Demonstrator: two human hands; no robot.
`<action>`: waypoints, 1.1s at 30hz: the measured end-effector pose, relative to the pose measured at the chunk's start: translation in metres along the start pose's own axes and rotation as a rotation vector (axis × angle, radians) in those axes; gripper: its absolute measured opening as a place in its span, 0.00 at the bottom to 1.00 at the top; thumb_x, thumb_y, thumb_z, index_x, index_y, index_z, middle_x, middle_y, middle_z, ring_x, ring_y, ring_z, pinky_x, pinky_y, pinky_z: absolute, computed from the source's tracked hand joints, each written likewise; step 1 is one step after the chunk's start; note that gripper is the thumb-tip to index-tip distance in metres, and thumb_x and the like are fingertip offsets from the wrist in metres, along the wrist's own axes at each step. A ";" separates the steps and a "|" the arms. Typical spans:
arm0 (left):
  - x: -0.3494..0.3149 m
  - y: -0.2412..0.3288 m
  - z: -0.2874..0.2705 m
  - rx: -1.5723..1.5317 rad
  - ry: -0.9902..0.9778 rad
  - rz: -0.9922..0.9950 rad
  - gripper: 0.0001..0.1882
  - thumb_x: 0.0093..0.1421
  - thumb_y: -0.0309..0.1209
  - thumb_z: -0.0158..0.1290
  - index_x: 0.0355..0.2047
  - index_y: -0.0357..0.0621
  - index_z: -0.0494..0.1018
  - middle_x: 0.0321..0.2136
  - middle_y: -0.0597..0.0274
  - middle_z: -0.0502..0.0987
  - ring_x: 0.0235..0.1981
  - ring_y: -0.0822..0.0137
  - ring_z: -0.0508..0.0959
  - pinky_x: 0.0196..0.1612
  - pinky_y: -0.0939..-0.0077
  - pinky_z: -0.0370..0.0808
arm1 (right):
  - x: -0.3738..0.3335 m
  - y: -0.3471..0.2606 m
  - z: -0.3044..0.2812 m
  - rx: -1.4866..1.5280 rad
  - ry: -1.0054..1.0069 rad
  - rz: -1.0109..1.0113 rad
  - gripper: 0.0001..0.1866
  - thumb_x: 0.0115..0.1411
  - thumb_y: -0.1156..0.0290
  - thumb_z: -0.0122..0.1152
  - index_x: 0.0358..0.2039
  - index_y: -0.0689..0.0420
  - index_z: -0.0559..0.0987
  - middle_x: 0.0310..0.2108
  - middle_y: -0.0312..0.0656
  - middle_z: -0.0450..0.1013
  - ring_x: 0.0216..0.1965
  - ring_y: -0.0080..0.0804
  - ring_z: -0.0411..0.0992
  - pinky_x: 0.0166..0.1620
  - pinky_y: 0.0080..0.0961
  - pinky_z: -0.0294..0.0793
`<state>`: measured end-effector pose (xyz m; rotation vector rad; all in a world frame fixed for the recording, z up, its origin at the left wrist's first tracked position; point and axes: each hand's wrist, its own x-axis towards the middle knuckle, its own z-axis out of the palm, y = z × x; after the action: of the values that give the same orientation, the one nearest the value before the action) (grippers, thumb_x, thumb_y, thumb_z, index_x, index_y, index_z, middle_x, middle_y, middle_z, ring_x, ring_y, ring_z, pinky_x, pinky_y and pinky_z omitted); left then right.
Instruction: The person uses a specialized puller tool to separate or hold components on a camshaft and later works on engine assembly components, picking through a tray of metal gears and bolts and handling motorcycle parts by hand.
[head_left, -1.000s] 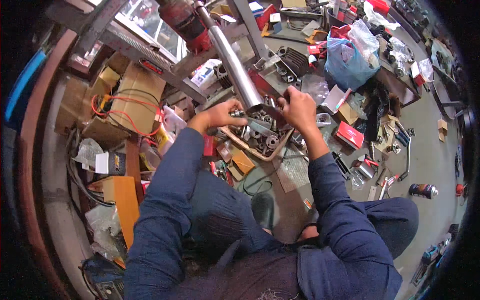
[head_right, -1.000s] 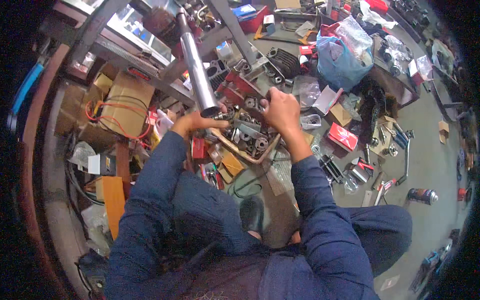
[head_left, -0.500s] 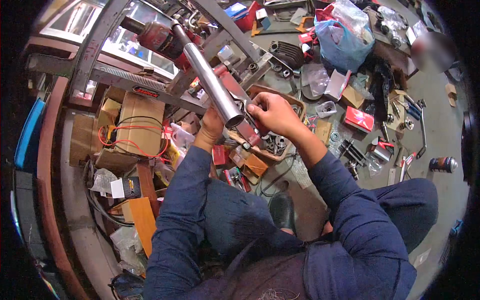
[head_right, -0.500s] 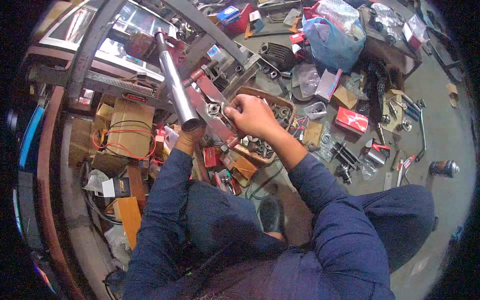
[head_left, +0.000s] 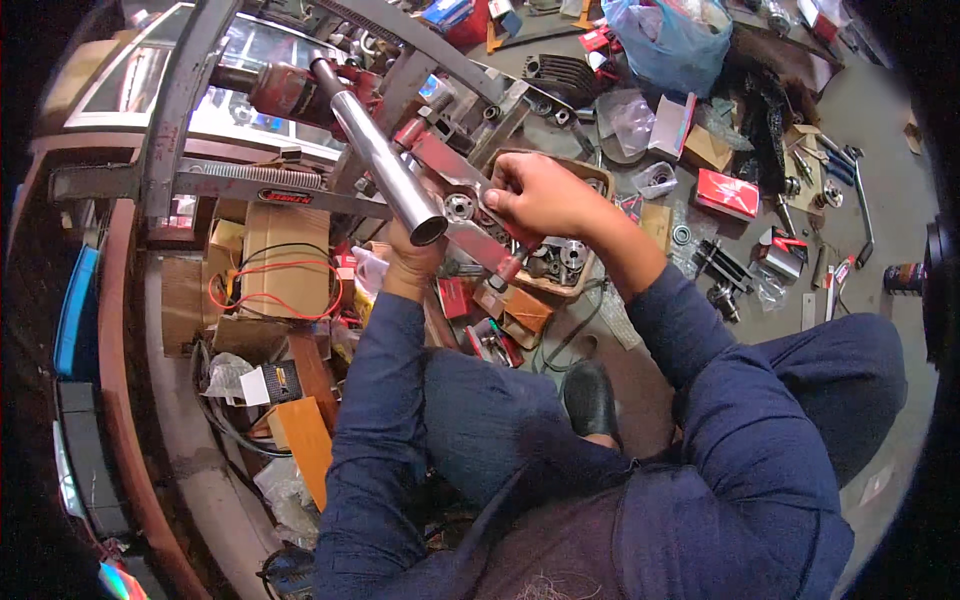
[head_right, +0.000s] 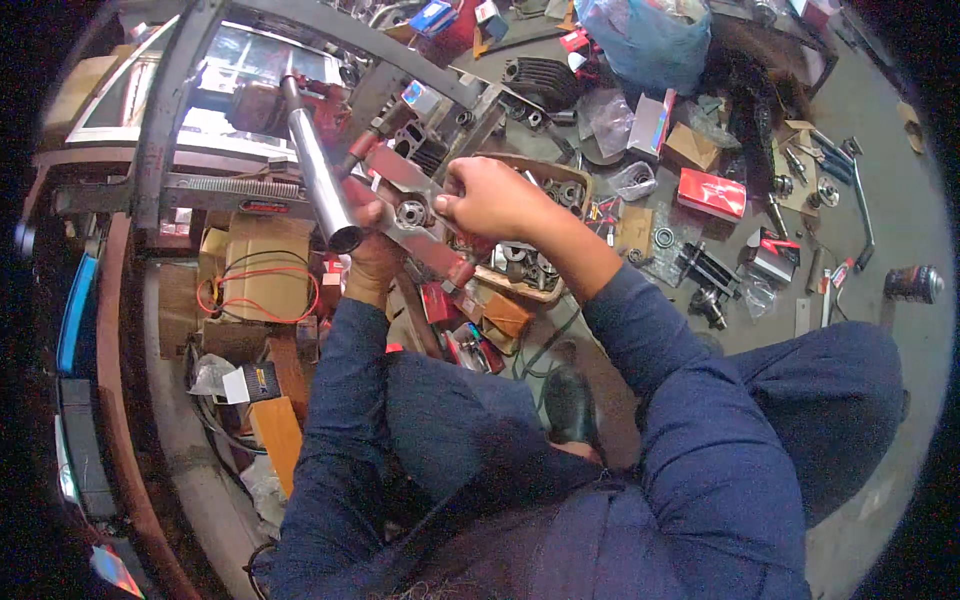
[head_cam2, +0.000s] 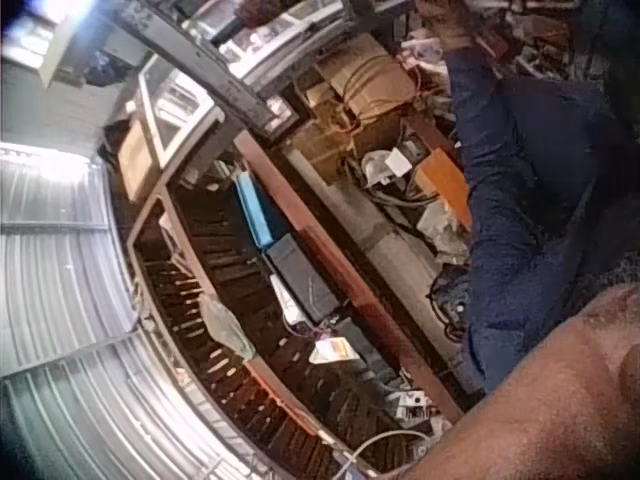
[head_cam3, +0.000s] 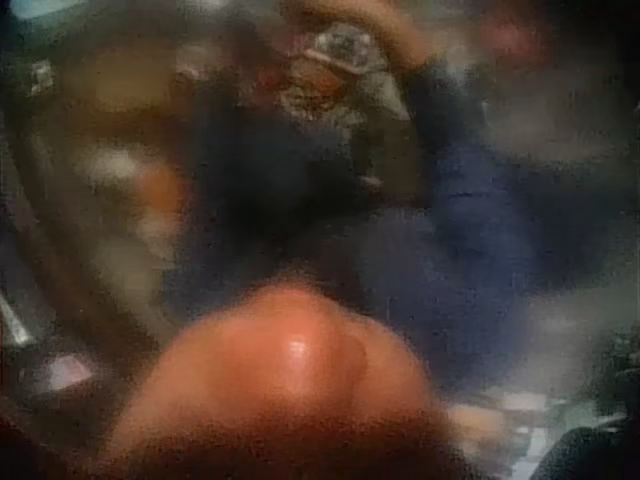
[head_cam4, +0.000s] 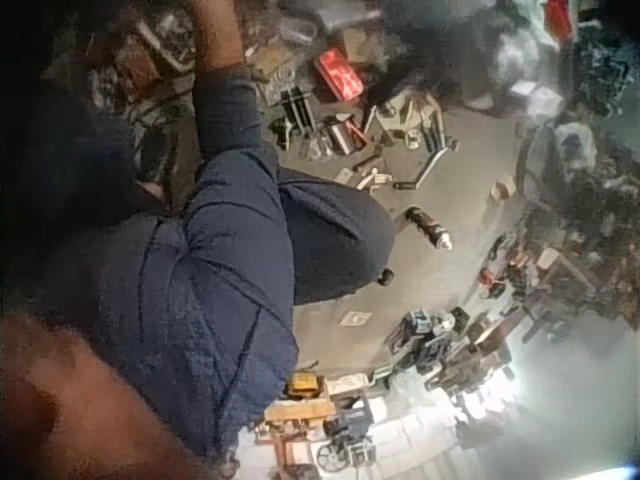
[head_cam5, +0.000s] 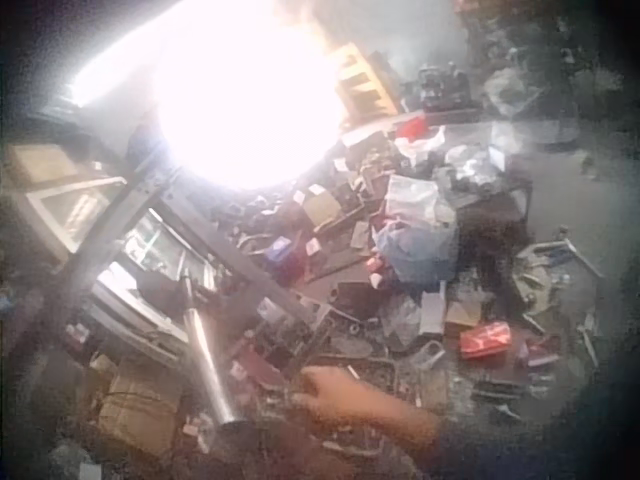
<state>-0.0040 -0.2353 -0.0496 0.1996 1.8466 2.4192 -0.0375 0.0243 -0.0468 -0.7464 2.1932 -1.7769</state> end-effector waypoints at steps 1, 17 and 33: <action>0.001 -0.001 0.001 0.003 -0.003 0.002 0.18 0.64 0.37 0.53 0.50 0.43 0.68 0.41 0.66 0.74 0.44 0.71 0.74 0.51 0.74 0.72 | -0.002 -0.002 -0.002 -0.005 0.005 0.002 0.18 0.57 0.58 0.63 0.32 0.64 0.77 0.30 0.55 0.77 0.37 0.51 0.77 0.41 0.42 0.73; 0.007 -0.033 -0.021 0.494 0.267 0.154 0.18 0.64 0.34 0.54 0.50 0.36 0.71 0.44 0.60 0.74 0.43 0.66 0.76 0.46 0.69 0.75 | -0.006 -0.004 0.003 0.069 0.043 -0.014 0.16 0.58 0.62 0.64 0.33 0.63 0.74 0.26 0.50 0.74 0.29 0.42 0.75 0.35 0.36 0.72; 0.013 -0.002 0.015 0.458 0.303 0.280 0.17 0.65 0.37 0.50 0.50 0.42 0.66 0.41 0.63 0.73 0.40 0.68 0.75 0.48 0.74 0.73 | -0.021 -0.019 0.040 -0.412 0.330 -0.220 0.40 0.39 0.45 0.65 0.48 0.62 0.75 0.25 0.51 0.76 0.27 0.50 0.76 0.34 0.41 0.75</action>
<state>-0.0143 -0.2180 -0.0473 0.1343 2.6609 2.2448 0.0042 -0.0015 -0.0415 -0.8554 2.8526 -1.6571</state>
